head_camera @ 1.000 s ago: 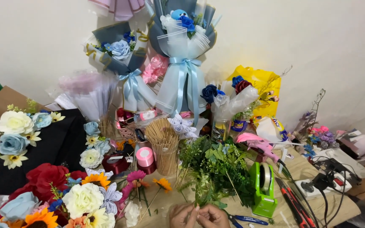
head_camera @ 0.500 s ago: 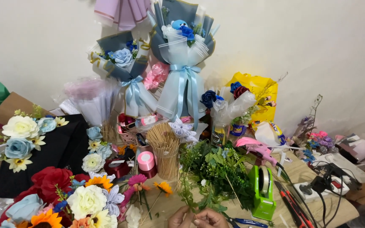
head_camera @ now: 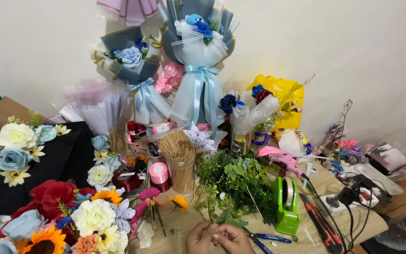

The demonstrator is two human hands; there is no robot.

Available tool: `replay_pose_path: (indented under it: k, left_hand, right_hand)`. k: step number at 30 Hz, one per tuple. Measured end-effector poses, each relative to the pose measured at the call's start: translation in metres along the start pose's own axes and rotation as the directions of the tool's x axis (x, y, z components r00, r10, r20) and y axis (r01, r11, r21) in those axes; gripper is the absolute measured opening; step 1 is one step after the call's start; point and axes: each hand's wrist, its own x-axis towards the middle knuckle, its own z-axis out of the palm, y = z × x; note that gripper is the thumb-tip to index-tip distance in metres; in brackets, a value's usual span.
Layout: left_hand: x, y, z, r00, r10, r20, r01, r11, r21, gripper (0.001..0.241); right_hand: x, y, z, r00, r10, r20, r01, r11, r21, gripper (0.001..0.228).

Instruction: The person arranges artificial greenery and flowers on a table, using pliers to cut stems and a tape dispenser to secure the arrangement. They handle various floral components and tools while working on a cluttered surface.

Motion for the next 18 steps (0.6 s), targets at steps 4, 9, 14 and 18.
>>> replay_pose_path:
  k: [4, 9, 14, 18]
  left_hand:
    - [-0.008, 0.015, 0.008, 0.995, -0.090, -0.036, 0.091, 0.995, 0.044, 0.020]
    - [-0.019, 0.037, 0.016, 0.995, -0.091, -0.047, 0.099, 0.966, 0.240, 0.025]
    - [-0.026, 0.041, 0.013, 1.000, 0.008, 0.010, -0.011, 0.918, 0.396, 0.020]
    - [-0.022, 0.039, 0.010, 0.999, 0.037, 0.011, -0.038, 0.894, 0.447, 0.024]
  right_hand:
    - [-0.004, -0.009, 0.005, 0.993, 0.070, -0.095, -0.068, 0.998, 0.017, 0.002]
    - [-0.003, -0.016, 0.009, 0.990, 0.065, -0.121, -0.065, 0.998, 0.008, 0.002]
    - [-0.002, -0.006, 0.006, 0.992, 0.036, -0.121, -0.038, 0.999, -0.010, 0.002]
    - [0.000, 0.001, 0.004, 0.996, -0.034, -0.079, 0.031, 0.999, -0.036, 0.007]
